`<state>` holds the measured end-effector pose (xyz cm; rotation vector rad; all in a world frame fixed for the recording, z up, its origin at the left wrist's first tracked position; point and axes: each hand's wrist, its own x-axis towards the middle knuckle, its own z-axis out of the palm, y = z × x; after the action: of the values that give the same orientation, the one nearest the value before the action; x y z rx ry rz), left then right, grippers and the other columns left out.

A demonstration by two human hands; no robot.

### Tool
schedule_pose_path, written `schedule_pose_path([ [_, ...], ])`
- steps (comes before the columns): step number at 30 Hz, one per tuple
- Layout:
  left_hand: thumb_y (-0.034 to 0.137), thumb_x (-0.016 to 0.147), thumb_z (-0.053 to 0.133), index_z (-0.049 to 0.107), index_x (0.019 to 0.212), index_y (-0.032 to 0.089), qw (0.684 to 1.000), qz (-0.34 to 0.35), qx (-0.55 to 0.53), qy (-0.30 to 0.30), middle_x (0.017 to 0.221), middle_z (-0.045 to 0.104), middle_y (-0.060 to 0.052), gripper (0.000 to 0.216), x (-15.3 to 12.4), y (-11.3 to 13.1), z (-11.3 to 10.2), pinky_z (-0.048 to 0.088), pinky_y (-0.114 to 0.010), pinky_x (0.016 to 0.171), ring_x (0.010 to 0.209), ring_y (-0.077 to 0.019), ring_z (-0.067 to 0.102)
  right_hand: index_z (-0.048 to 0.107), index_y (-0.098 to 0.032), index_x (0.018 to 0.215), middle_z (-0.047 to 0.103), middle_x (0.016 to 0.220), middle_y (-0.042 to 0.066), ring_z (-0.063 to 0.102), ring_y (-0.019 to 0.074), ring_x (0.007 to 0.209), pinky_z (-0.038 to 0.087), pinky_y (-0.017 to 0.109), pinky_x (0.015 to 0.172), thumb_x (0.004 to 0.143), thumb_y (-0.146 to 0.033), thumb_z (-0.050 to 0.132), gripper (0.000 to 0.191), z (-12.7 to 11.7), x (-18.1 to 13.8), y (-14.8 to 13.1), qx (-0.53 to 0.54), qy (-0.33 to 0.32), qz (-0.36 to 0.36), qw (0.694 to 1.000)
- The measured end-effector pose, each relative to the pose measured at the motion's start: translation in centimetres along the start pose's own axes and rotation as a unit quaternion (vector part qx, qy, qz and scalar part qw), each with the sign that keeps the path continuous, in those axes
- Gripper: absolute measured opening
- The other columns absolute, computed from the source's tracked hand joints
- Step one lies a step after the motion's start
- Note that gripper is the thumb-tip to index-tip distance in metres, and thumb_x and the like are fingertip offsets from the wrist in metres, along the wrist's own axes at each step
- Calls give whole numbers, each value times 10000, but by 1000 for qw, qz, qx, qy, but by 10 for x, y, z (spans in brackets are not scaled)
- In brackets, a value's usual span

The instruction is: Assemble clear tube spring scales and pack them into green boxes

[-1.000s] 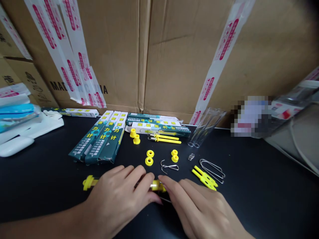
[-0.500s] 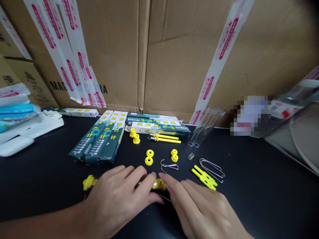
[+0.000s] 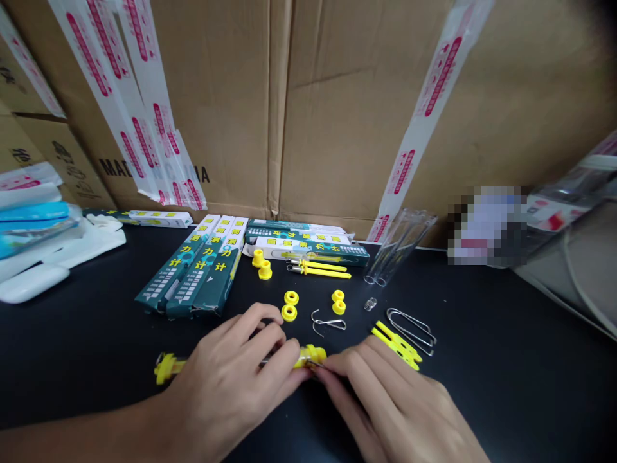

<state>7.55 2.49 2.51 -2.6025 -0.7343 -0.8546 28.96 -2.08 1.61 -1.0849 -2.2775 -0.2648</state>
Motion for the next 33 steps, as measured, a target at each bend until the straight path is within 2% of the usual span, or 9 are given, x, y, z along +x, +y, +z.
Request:
schedule_pose_path([
  [2,223,1072,463,635,824,139,1000,0,-19,0,739,665,-27,313,0,0,1,602,-412,725,842,-272,695,675,-187,918,696,754,62,676,221,701,526,304,601,1026,-124,502,213,1,-2,1,14,-11,25,1000],
  [6,186,1063,462,633,856,132,999,-4,-51,-15,769,661,-38,274,-2,3,-1,595,-380,617,739,-240,663,628,-208,882,674,751,31,620,189,666,509,291,599,1028,-111,485,227,1,-2,2,109,-68,65,990],
  [9,114,1047,444,623,840,146,997,-6,-70,-31,774,660,-49,275,-4,5,-5,586,-342,599,719,-223,657,591,-220,847,667,745,1,613,163,671,498,260,596,1007,-98,532,210,-2,-2,1,170,-113,87,975],
  [14,61,1028,431,614,836,158,998,11,-52,-25,690,631,-27,283,-4,8,-7,526,-284,510,594,-187,626,546,-230,834,656,741,-19,615,162,714,516,256,671,954,-120,639,188,-3,-3,-1,203,-124,100,966],
  [17,67,1042,405,613,862,158,999,19,-29,1,652,624,-5,289,-4,9,-6,522,-295,502,540,-180,615,546,-224,851,661,777,4,593,172,710,517,298,736,1011,-141,547,180,-2,0,0,212,-138,85,964],
  [21,93,1057,414,614,895,160,1000,16,-22,2,663,656,3,266,-3,9,-6,525,-303,519,556,-182,644,494,-220,769,643,771,41,543,183,704,478,290,645,1051,-110,374,326,-1,9,3,239,-214,60,945],
  [25,116,1090,331,611,832,172,1000,10,-19,12,662,673,7,385,-1,9,-8,493,-310,479,545,-174,647,459,-220,755,614,732,32,516,180,701,452,279,643,1033,-77,312,345,-3,13,8,287,-204,64,934],
  [28,100,1079,378,635,874,159,1000,14,-23,8,677,688,15,334,-2,9,-8,532,-302,528,570,-166,666,484,-220,755,599,743,18,542,174,735,451,261,661,1048,-126,344,338,-7,11,8,340,-194,117,913],
  [33,75,1041,484,640,887,141,999,5,-32,35,689,689,17,229,-7,12,-2,576,-284,628,588,-146,661,525,-230,730,562,799,2,555,171,757,438,267,684,1066,-273,404,360,-9,10,6,414,-195,246,854],
])
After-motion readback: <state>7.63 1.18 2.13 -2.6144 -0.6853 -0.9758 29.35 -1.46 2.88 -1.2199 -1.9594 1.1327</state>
